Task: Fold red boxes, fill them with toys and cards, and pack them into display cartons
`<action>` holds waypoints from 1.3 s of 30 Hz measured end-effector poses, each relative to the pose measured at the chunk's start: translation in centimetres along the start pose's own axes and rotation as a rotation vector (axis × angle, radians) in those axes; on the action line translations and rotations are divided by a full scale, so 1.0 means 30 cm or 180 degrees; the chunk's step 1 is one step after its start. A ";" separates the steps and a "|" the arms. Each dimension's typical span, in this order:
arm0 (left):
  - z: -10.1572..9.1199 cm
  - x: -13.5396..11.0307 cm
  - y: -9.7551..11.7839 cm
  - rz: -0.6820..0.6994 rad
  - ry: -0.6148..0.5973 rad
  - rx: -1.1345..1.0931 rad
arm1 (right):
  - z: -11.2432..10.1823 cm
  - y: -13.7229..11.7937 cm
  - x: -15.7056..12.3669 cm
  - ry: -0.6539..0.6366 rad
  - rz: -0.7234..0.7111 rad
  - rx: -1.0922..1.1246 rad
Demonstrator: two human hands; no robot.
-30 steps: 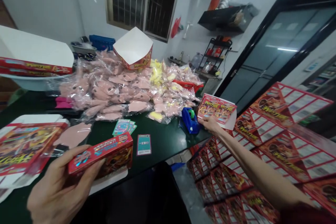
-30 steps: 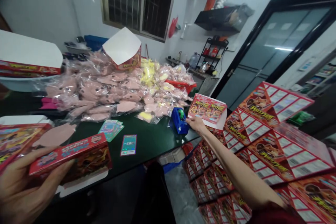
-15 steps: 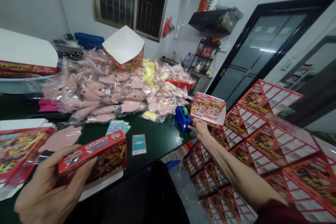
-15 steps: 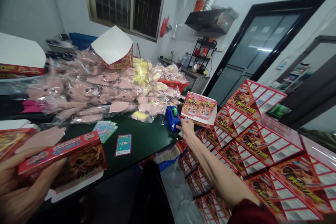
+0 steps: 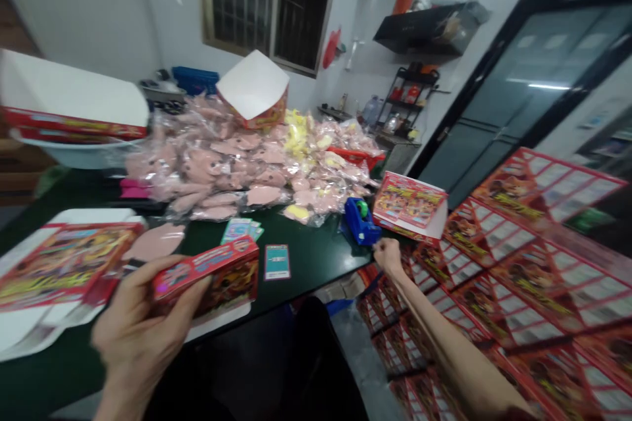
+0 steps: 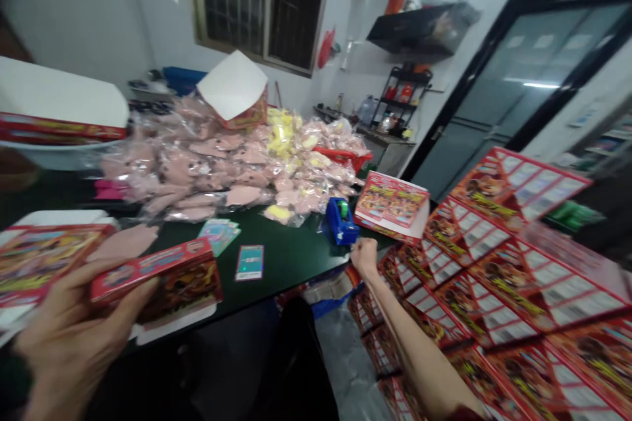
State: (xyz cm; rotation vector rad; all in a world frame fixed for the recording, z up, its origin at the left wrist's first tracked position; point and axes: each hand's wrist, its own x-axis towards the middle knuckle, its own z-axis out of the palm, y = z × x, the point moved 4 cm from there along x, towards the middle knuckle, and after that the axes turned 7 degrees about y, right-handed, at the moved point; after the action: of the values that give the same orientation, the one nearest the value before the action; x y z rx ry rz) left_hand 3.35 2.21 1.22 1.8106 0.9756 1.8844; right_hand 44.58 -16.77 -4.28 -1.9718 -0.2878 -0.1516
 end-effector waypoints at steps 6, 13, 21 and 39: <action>0.000 -0.013 0.012 0.0068 -0.0338 -0.0159 | 0.013 -0.173 -0.296 -0.0474 -0.0982 0.0350; -0.006 -0.020 0.038 0.0024 -0.0430 -0.0375 | 0.148 -0.589 -0.777 -0.2749 -0.0542 0.1826; -0.010 -0.015 0.055 0.0023 -0.0621 -0.0527 | 0.243 -0.618 -0.836 -0.2774 0.0089 0.2389; -0.026 0.021 0.102 0.0742 -0.0487 -0.0355 | 0.197 -0.655 -0.862 -0.2084 -0.0047 0.2526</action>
State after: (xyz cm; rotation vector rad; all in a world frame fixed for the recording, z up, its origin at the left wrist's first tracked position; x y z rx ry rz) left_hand 3.15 0.30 3.81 2.0388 0.6178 1.8549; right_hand 14.25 -7.21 4.52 -1.1728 -0.6670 0.5391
